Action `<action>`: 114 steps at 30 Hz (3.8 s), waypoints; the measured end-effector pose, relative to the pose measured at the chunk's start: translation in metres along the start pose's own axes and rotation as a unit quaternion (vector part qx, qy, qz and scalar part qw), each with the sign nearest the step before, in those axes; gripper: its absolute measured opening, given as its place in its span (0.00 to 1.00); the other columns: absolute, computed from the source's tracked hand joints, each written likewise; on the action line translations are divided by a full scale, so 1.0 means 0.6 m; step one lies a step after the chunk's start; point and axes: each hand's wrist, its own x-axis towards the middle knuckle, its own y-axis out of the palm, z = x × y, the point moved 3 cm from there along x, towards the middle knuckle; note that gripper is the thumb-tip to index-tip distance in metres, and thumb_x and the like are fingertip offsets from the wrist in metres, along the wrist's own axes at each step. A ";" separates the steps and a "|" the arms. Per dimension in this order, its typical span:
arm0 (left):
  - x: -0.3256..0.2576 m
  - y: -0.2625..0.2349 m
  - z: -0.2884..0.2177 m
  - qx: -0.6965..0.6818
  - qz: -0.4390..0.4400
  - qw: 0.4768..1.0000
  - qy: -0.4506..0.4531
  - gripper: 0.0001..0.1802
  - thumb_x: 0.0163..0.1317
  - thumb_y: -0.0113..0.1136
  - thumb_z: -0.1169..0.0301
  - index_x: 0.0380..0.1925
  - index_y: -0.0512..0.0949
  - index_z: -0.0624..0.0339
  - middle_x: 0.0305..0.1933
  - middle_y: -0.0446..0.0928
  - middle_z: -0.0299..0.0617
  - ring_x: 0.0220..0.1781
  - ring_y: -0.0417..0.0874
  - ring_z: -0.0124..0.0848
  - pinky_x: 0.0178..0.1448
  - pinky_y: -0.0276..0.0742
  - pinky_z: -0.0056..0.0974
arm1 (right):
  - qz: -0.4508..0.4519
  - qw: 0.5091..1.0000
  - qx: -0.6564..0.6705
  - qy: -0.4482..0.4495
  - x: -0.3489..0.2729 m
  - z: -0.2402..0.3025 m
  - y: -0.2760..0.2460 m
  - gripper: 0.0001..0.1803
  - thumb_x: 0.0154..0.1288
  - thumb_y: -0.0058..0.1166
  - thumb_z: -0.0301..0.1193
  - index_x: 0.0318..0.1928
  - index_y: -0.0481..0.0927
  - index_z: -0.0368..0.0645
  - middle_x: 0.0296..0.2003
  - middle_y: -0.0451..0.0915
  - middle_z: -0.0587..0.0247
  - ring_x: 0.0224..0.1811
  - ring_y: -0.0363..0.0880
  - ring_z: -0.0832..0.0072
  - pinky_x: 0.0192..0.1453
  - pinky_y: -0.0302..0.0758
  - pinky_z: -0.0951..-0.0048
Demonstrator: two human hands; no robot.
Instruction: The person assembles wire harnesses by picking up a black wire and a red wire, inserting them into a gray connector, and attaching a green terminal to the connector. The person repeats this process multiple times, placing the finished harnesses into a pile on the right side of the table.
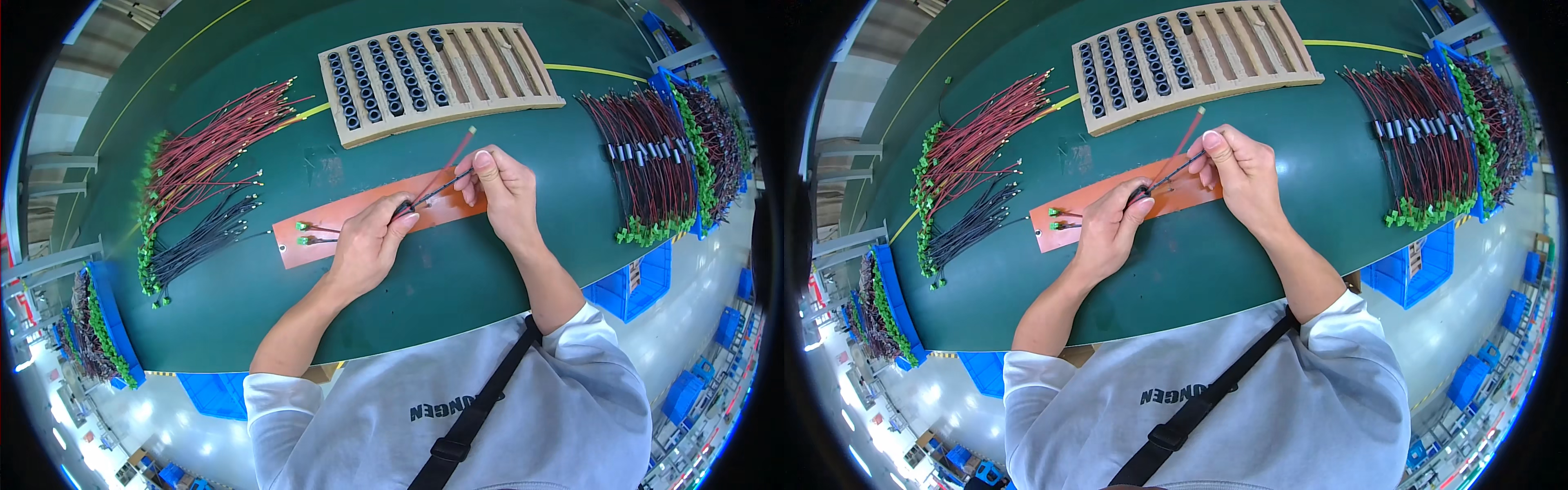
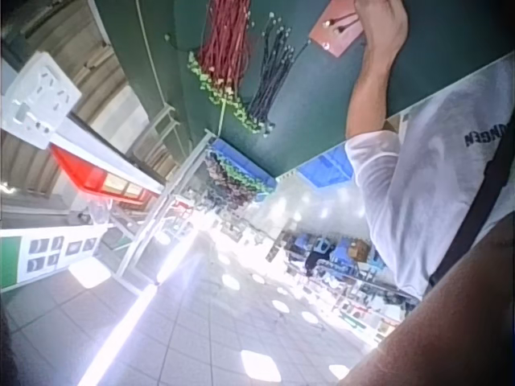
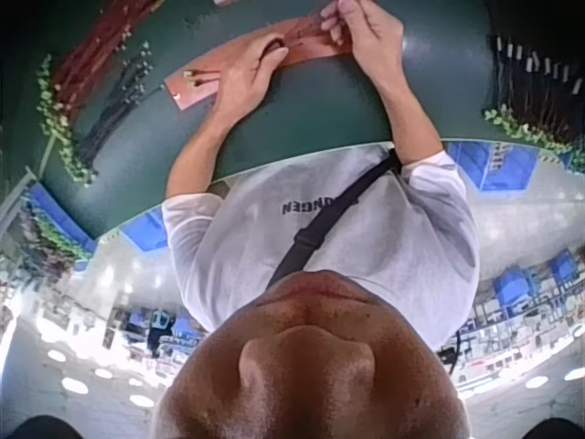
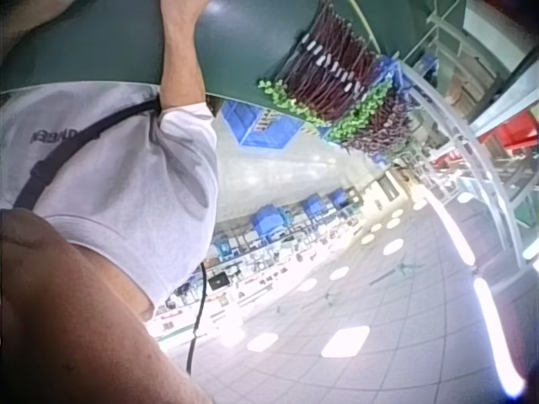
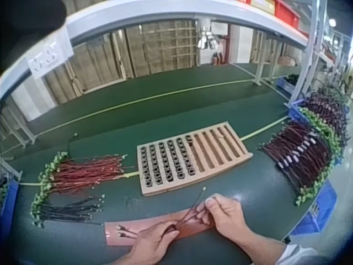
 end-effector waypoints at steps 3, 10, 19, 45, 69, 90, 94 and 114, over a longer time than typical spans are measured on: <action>0.003 0.001 -0.006 -0.013 0.034 0.999 0.024 0.18 0.76 0.56 0.65 0.54 0.78 0.72 0.39 0.82 0.46 0.39 0.82 0.34 0.48 0.77 0.37 | 0.013 1.000 0.013 0.011 0.004 -0.002 -0.004 0.22 0.82 0.48 0.43 0.36 0.82 0.39 0.27 0.83 0.66 0.24 0.75 0.85 0.29 0.73 0.80; 0.005 -0.007 0.010 -0.138 0.061 0.987 -0.055 0.19 0.78 0.54 0.65 0.56 0.80 0.70 0.33 0.78 0.39 0.34 0.77 0.26 0.43 0.75 0.33 | 0.016 0.999 0.020 0.022 0.006 -0.001 -0.004 0.23 0.82 0.48 0.45 0.35 0.81 0.39 0.27 0.83 0.66 0.24 0.75 0.84 0.29 0.73 0.80; 0.009 -0.014 0.005 -0.159 0.089 0.981 -0.065 0.18 0.77 0.57 0.67 0.58 0.80 0.69 0.34 0.78 0.37 0.36 0.77 0.25 0.43 0.73 0.32 | 0.022 1.000 0.010 0.015 0.011 -0.005 -0.009 0.23 0.81 0.49 0.44 0.35 0.82 0.38 0.27 0.83 0.65 0.25 0.76 0.83 0.30 0.73 0.80; 0.009 -0.011 0.009 -0.109 0.077 0.989 -0.059 0.17 0.76 0.57 0.69 0.58 0.80 0.68 0.35 0.82 0.37 0.35 0.80 0.24 0.42 0.76 0.31 | 0.043 0.996 0.063 0.044 0.016 -0.001 0.005 0.13 0.77 0.58 0.33 0.44 0.87 0.34 0.28 0.80 0.69 0.26 0.75 0.86 0.29 0.72 0.80; 0.002 0.000 -0.132 0.109 0.069 0.984 0.122 0.32 0.59 0.72 0.79 0.63 0.71 0.63 0.42 0.87 0.50 0.42 0.89 0.45 0.47 0.84 0.42 | 0.202 0.960 0.178 0.072 -0.102 0.020 -0.006 0.18 0.82 0.49 0.37 0.60 0.80 0.39 0.36 0.82 0.66 0.35 0.80 0.80 0.39 0.78 0.77; -0.052 -0.163 -0.266 -0.419 -0.147 0.805 0.394 0.21 0.61 0.72 0.58 0.52 0.80 0.47 0.54 0.79 0.26 0.51 0.73 0.26 0.53 0.68 0.34 | -0.303 0.923 0.015 -0.239 -0.043 0.172 -0.595 0.13 0.81 0.50 0.37 0.51 0.80 0.41 0.53 0.82 0.56 0.48 0.82 0.72 0.49 0.80 0.70; -0.039 -0.167 -0.244 -0.404 -0.143 0.809 0.402 0.21 0.61 0.71 0.58 0.52 0.80 0.49 0.54 0.79 0.27 0.52 0.73 0.26 0.54 0.68 0.35 | -0.154 0.979 0.054 -0.121 -0.072 0.278 -0.610 0.18 0.82 0.48 0.44 0.55 0.79 0.43 0.32 0.72 0.72 0.32 0.67 0.84 0.37 0.69 0.80; -0.029 -0.171 -0.230 -0.291 -0.189 0.843 0.411 0.19 0.64 0.66 0.60 0.52 0.79 0.56 0.56 0.77 0.34 0.55 0.72 0.29 0.62 0.64 0.38 | -0.231 0.745 -0.625 -0.032 -0.003 0.101 -0.572 0.15 0.73 0.60 0.33 0.53 0.84 0.38 0.35 0.84 0.51 0.37 0.86 0.63 0.44 0.79 0.62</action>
